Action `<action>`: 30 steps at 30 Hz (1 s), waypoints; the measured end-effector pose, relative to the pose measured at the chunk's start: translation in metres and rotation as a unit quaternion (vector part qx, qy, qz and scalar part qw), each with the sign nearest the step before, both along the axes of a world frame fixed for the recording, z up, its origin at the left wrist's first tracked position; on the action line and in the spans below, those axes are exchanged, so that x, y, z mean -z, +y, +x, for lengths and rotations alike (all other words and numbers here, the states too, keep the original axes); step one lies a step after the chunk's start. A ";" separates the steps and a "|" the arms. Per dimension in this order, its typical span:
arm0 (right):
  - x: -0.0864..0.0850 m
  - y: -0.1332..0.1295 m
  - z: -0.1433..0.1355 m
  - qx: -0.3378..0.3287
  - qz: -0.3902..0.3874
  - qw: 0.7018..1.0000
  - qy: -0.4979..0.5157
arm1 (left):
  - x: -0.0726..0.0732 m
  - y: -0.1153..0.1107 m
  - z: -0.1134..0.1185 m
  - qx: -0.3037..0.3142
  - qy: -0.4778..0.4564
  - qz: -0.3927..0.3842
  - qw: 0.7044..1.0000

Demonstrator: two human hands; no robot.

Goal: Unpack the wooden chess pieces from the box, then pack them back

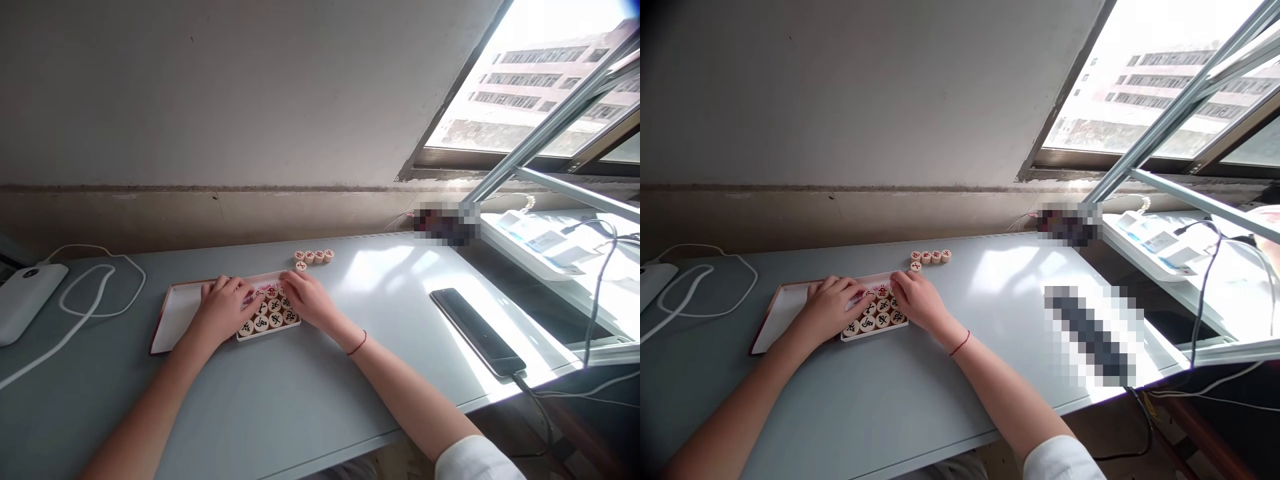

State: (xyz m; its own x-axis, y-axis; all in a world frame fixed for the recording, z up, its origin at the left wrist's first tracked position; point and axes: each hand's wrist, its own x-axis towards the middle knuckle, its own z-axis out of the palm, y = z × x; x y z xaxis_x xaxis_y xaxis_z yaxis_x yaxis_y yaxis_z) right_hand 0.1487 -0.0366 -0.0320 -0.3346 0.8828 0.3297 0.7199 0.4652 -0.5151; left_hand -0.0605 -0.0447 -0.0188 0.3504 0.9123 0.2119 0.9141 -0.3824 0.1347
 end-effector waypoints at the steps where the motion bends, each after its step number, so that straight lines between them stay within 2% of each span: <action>1: 0.000 -0.001 -0.002 -0.008 -0.020 1.000 0.003 | 0.001 0.000 0.000 0.001 -0.006 -0.005 1.000; 4: 0.004 0.000 -0.004 -0.007 -0.045 0.999 0.012 | 0.001 -0.001 0.001 0.005 -0.025 -0.014 1.000; 9: 0.009 0.001 -0.005 0.011 -0.036 0.999 0.014 | 0.001 0.000 0.002 0.004 -0.052 -0.034 0.998; 11: 0.009 0.000 -0.006 0.028 -0.025 0.999 0.031 | -0.001 0.001 0.004 0.005 -0.070 -0.039 0.997; 14: 0.005 -0.003 -0.007 0.038 0.020 0.994 0.099 | -0.009 -0.001 0.008 0.008 -0.121 -0.005 0.993; 16: -0.001 -0.007 -0.008 0.003 0.037 0.988 0.150 | -0.017 -0.004 0.013 0.015 -0.184 0.003 0.983; 18: -0.007 -0.010 -0.009 -0.035 0.024 0.981 0.190 | -0.023 -0.008 0.019 0.021 -0.255 -0.031 0.966; 22: -0.015 -0.011 -0.008 -0.045 -0.018 0.970 0.236 | -0.025 -0.013 0.026 -0.004 -0.344 -0.104 0.933; 24: -0.016 -0.005 0.000 -0.016 -0.027 0.968 0.248 | -0.021 -0.013 0.027 -0.017 -0.374 -0.119 0.920; 26: -0.015 0.005 0.014 0.055 -0.047 0.967 0.245 | -0.017 -0.011 0.025 -0.030 -0.412 -0.120 0.903; 28: -0.011 0.016 0.032 0.131 -0.096 0.964 0.212 | -0.013 -0.008 0.023 -0.038 -0.447 -0.110 0.887; 30: -0.006 0.025 0.047 0.166 -0.148 0.962 0.159 | -0.012 -0.006 0.021 -0.038 -0.461 -0.105 0.880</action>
State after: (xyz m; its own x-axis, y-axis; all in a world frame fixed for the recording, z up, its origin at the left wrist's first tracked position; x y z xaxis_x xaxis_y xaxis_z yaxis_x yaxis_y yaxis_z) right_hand 0.1957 -0.0116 -0.0258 0.0590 0.9946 0.0858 0.5869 0.0350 -0.8089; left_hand -0.0394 -0.0511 -0.0069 0.0541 0.9787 0.1978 0.4001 -0.2028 0.8938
